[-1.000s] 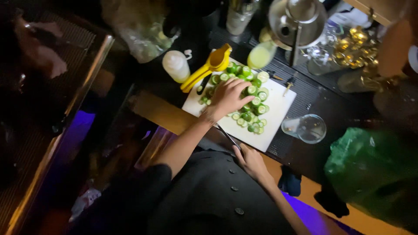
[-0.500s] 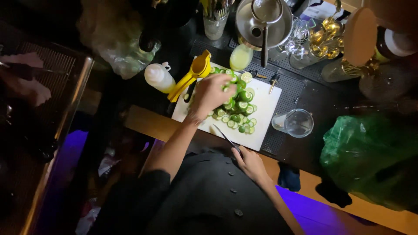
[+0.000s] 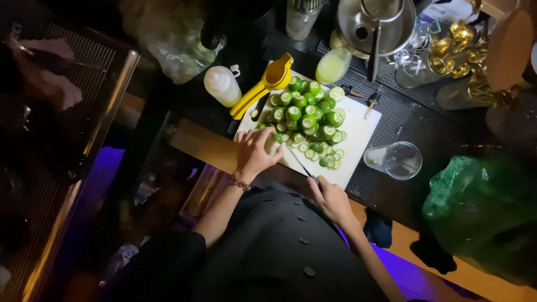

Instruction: Slicing small green limes into rounds on a cutting board at a bar counter.

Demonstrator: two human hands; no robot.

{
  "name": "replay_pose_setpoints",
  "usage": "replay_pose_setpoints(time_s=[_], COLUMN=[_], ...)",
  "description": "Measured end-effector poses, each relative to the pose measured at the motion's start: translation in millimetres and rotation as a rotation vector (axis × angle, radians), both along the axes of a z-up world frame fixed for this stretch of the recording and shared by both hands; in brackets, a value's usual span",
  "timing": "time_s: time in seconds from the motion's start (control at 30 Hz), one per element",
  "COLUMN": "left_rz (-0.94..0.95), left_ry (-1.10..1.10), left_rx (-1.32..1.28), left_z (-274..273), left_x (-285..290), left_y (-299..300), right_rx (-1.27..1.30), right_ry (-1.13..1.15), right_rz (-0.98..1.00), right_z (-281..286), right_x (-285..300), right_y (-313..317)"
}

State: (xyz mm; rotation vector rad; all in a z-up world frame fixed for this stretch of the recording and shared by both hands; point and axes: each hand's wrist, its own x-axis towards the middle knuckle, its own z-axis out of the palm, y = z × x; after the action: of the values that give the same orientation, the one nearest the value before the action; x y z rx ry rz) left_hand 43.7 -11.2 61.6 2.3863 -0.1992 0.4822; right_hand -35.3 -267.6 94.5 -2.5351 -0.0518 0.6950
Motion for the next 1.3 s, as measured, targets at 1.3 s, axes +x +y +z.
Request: replay_pose_setpoints(time_s=[1.3], left_rz=[-0.002], left_ry=[0.097], left_rx=[-0.012], left_z=[-11.8], left_x=[-15.3], left_y=[55.6], right_rx=[-0.075], right_ry=[-0.098], right_rz=[0.169], right_z=[-15.8], right_x=[-4.0], right_y=[1.2])
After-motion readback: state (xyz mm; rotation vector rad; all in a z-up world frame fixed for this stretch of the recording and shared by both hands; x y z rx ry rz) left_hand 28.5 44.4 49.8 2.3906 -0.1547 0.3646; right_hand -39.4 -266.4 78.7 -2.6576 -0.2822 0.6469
